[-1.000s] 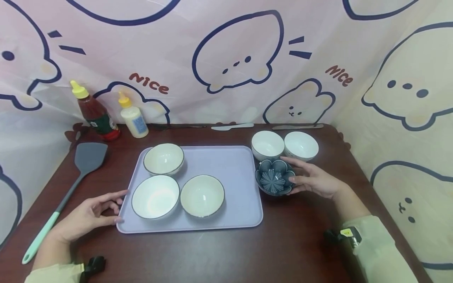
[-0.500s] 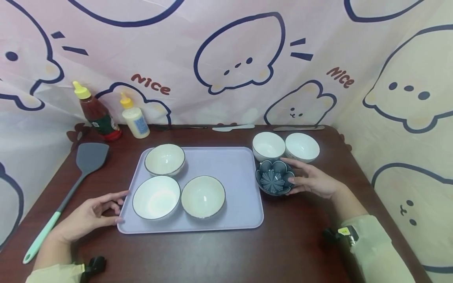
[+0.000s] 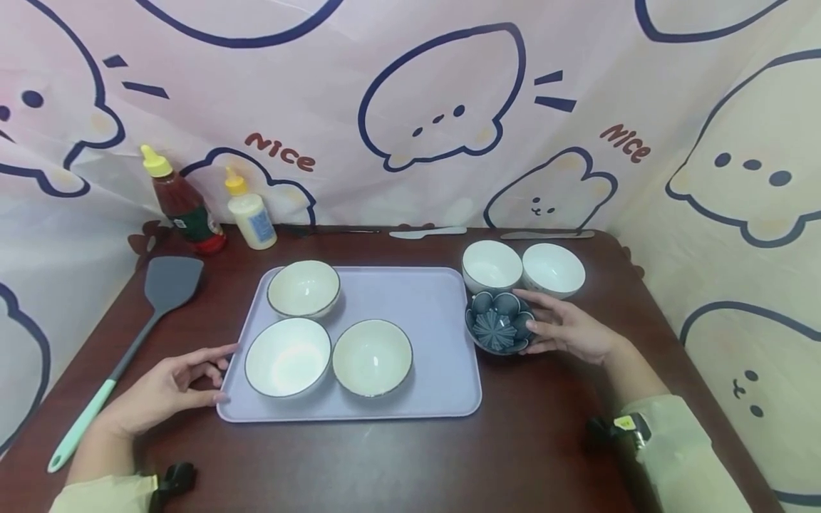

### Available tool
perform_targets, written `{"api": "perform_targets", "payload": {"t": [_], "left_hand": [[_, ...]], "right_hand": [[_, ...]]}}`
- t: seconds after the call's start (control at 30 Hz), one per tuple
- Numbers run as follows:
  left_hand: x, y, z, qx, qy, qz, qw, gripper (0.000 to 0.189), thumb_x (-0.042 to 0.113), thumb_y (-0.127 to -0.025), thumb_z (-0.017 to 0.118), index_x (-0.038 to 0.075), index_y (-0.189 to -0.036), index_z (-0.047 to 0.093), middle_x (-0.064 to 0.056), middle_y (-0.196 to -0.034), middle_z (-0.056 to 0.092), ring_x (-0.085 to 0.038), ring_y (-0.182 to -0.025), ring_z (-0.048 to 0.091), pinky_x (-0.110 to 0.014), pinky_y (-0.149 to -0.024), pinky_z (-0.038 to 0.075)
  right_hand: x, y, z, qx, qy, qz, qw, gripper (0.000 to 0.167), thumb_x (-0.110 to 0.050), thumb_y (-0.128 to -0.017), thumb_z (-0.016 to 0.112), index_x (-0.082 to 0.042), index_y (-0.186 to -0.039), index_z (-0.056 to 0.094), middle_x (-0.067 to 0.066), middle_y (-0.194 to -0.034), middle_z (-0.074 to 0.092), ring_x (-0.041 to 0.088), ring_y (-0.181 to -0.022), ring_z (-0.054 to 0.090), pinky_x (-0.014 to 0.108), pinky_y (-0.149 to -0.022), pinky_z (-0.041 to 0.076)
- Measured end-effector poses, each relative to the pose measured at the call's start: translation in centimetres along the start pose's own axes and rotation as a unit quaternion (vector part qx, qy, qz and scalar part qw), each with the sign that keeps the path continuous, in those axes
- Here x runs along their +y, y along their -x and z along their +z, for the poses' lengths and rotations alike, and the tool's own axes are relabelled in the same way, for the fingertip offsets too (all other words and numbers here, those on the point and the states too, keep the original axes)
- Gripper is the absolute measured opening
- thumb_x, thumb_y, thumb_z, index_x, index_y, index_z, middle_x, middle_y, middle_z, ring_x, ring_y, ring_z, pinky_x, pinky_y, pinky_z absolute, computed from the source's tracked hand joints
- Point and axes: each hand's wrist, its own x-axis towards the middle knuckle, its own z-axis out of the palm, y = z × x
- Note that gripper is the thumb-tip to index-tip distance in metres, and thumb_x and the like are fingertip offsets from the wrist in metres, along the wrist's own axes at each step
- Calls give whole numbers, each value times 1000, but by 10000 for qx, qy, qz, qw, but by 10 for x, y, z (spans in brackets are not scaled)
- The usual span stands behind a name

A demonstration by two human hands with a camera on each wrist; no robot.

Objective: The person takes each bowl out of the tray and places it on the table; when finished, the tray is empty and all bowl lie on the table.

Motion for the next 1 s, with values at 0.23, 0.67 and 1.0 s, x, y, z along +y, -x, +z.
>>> {"api": "perform_targets", "payload": {"t": [0.23,0.67,1.0], "left_hand": [[0,1,0,-15,39,133,9999,71,8,-83,80,0,-146,47,-14,-112,56,-13,-90,63,-23,-72,55],[-2,-2,1,-32,-4,246,9997,71,9,-82,81,1,-145,48,-14,-112,56,-12,-90,63,-22,-74,55],[-2,-1,0,-17,-49,154,9999,71,10,-83,81,3,-145,49,-15,-114,56,-13,-91,63,-21,-75,54]], "right_hand": [[-8,-1,6,704,634,247,9952,65,-2,-101,54,-7,-158,24,-6,-135,58,22,-101,73,42,-81,59],[-31,11,2,1497,1444,260,9778,55,-6,-97,63,6,-147,41,-12,-122,69,28,-89,75,38,-77,60],[-53,10,13,1846,1946,276,9630,55,-15,-97,65,6,-144,46,-7,-124,69,24,-94,75,34,-79,59]]}}
